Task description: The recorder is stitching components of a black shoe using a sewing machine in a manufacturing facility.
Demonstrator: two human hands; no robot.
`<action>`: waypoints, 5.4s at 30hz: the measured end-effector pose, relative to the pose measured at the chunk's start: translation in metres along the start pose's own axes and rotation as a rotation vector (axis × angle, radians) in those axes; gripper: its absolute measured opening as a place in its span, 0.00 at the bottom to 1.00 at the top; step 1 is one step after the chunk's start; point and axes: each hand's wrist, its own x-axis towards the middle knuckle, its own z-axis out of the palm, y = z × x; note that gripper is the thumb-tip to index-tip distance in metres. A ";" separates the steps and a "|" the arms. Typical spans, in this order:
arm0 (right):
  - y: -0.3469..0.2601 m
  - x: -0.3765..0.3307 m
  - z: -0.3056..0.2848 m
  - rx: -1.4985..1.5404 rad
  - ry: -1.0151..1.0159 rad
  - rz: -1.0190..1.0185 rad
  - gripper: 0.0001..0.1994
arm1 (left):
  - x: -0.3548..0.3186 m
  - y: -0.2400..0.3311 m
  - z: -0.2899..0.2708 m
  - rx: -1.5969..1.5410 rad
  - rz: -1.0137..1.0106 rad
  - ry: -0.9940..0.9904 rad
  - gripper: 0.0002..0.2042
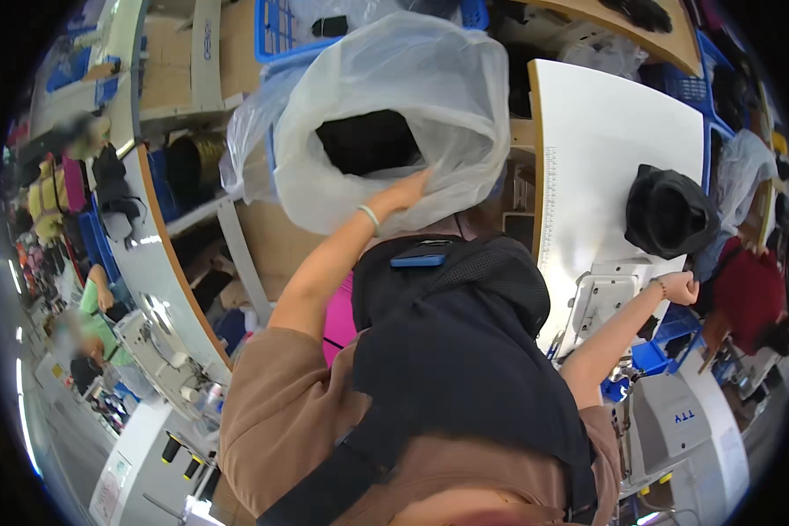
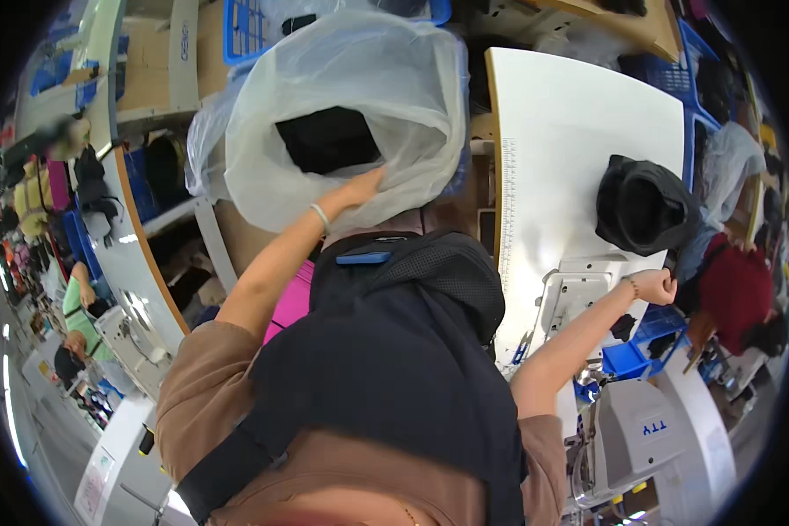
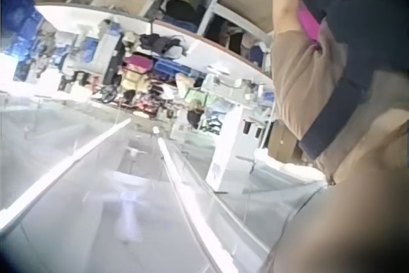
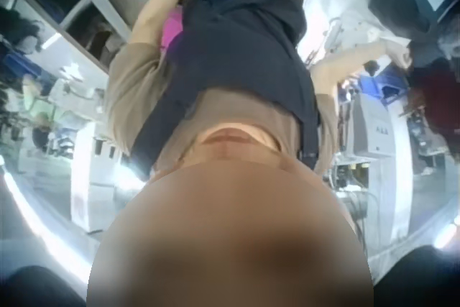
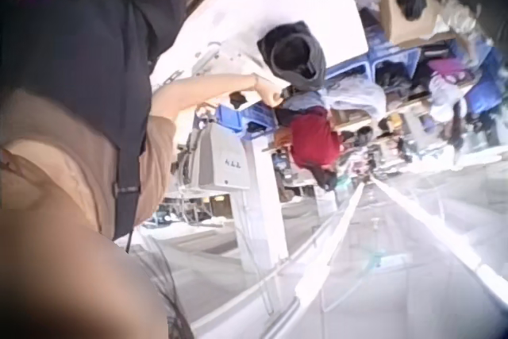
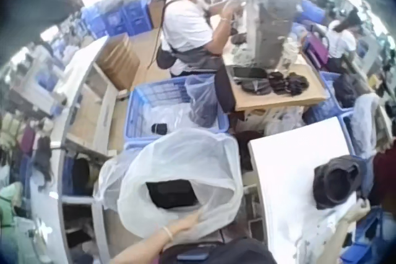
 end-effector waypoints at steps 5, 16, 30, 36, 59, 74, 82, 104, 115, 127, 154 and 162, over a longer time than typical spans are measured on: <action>-0.178 -0.180 -0.063 0.924 -1.585 -0.318 0.09 | -0.003 -0.013 0.010 -0.010 -0.114 -0.145 0.30; -0.235 -0.509 0.024 0.272 -1.681 -1.438 0.19 | -0.037 -0.075 -0.126 0.245 -0.241 0.268 0.20; -0.212 -0.556 -0.013 0.246 -1.307 -2.044 0.15 | 0.008 -0.086 -0.269 -0.597 -0.239 0.373 0.23; -0.177 -0.539 -0.024 0.280 -1.587 -1.659 0.25 | 0.024 -0.093 -0.209 0.065 0.026 0.477 0.08; -0.182 -0.519 -0.065 0.236 -1.764 -1.472 0.27 | 0.084 -0.171 -0.118 0.233 -0.282 0.409 0.15; -0.205 -0.527 -0.051 0.155 -2.007 -0.962 0.20 | -0.026 -0.164 -0.152 -0.197 -0.521 0.613 0.18; -0.198 -0.540 -0.036 0.607 -1.680 -1.256 0.19 | -0.067 -0.130 -0.139 -0.600 -0.516 0.670 0.20; -0.252 -0.412 -0.072 0.749 -1.616 -1.556 0.18 | -0.148 0.040 -0.154 -1.705 -0.049 0.497 0.25; -0.306 -0.202 -0.234 0.959 -1.563 -1.147 0.51 | -0.139 0.237 -0.171 -1.903 0.904 -0.062 0.26; -0.353 -0.164 -0.204 1.324 -0.938 -0.397 0.26 | -0.187 0.344 -0.183 -0.324 0.757 0.804 0.19; -0.285 -0.053 -0.241 1.246 -1.606 -1.100 0.21 | -0.165 0.362 -0.236 0.655 1.417 -0.268 0.12; -0.266 -0.067 -0.201 1.687 -2.213 -0.865 0.13 | -0.150 0.355 -0.195 0.042 1.266 -0.648 0.10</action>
